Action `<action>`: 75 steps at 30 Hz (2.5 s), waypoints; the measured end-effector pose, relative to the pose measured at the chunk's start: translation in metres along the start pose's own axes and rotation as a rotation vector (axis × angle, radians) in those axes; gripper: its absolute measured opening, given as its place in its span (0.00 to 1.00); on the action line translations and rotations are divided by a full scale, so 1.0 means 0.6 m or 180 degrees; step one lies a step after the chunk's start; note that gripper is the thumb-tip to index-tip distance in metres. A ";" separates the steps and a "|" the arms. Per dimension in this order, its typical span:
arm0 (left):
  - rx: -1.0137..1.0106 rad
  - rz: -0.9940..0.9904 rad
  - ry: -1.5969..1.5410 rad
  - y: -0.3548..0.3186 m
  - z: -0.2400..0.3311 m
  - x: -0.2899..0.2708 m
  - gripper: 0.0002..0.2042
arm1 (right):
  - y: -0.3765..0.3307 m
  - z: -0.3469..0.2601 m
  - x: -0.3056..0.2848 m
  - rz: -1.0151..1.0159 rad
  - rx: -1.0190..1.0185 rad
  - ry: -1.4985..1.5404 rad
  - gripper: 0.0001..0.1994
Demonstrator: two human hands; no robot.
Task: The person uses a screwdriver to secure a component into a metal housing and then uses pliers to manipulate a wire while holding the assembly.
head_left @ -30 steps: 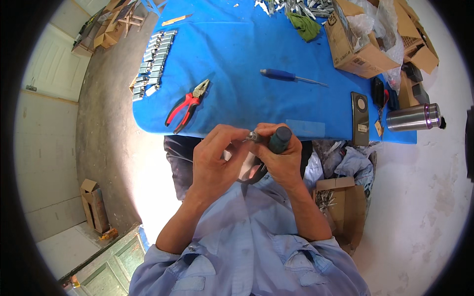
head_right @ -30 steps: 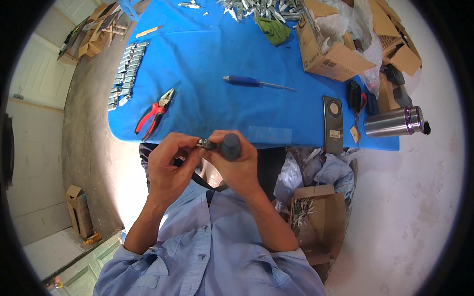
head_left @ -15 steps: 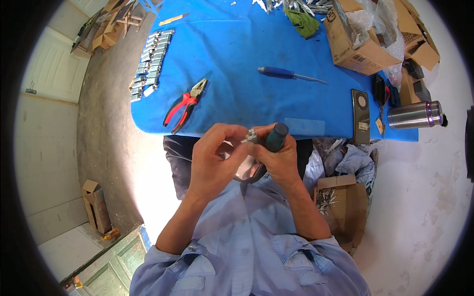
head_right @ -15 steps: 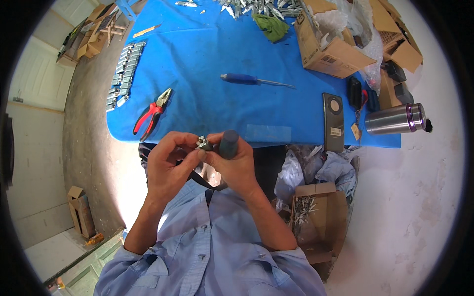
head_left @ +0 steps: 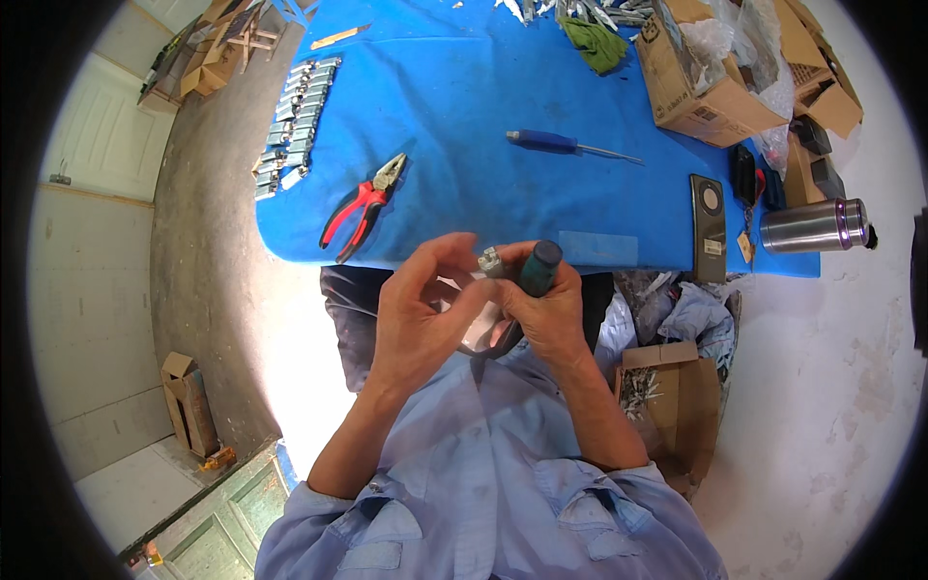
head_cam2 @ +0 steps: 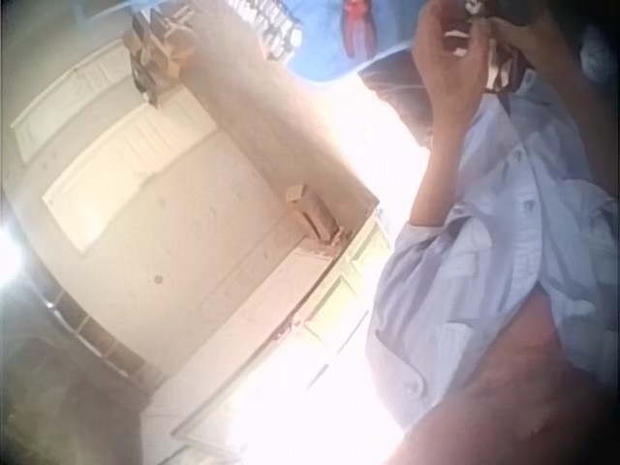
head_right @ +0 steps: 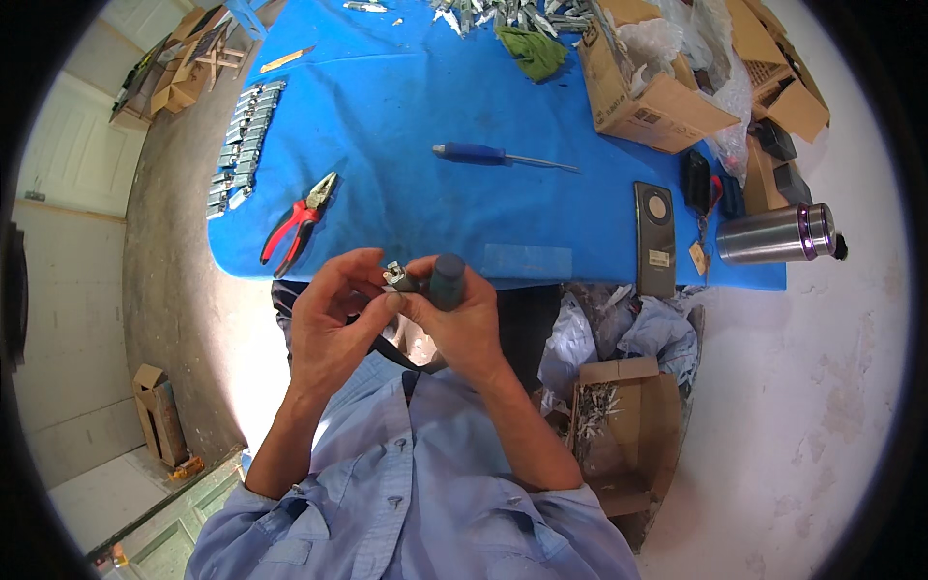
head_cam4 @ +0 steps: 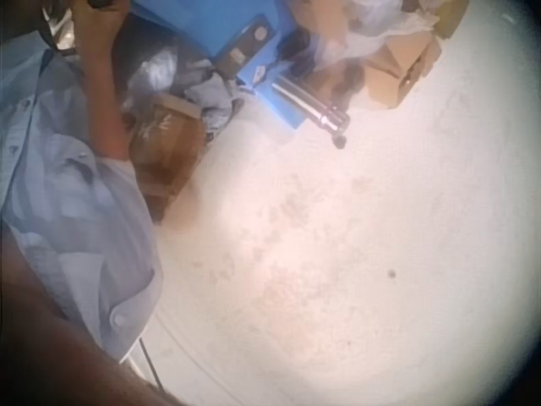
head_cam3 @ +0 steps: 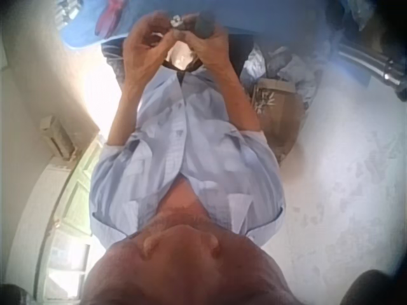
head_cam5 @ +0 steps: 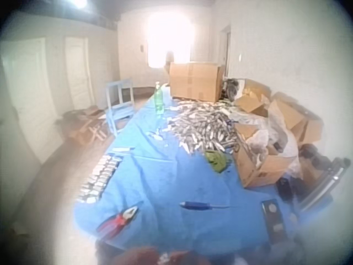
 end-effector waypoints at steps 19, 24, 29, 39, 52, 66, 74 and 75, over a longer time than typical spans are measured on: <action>-0.0342 0.0734 -0.0448 0.010 -0.006 -0.116 0.08 | 0.008 -0.029 -0.064 0.0211 -0.0134 0.0608 0.09; -0.0391 0.1033 -0.0314 -0.019 -0.035 -0.223 0.10 | 0.018 -0.055 -0.139 0.0960 -0.0521 0.1829 0.05; -0.0579 0.1158 -0.0017 -0.034 -0.065 -0.286 0.09 | 0.009 -0.068 -0.173 0.0955 -0.0688 0.2332 0.05; -0.0680 0.0965 0.0958 -0.007 -0.073 -0.380 0.13 | -0.001 -0.042 -0.186 0.1255 -0.0604 0.1886 0.05; -0.0689 0.1175 0.0529 0.056 -0.105 -0.464 0.18 | -0.006 -0.039 -0.202 0.1416 -0.0560 0.1573 0.06; -0.0531 0.1532 0.1267 0.085 -0.136 -0.489 0.13 | 0.018 -0.058 -0.199 0.1288 -0.0549 0.1408 0.05; -0.0010 0.1934 0.2438 0.074 -0.123 -0.448 0.16 | 0.026 -0.048 -0.190 0.1363 -0.0474 0.1323 0.07; -0.0002 0.1909 0.2399 0.072 -0.121 -0.440 0.17 | 0.026 -0.049 -0.189 0.1373 -0.0475 0.1305 0.07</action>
Point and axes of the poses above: each hand's wrist, its own y-axis towards the middle knuckle, its own x-axis out of the palm, z = x × y, the point moved 2 cm from there along y, towards the middle knuckle, and after that the axes turned 6 degrees about -z, right-handed, at the moved point
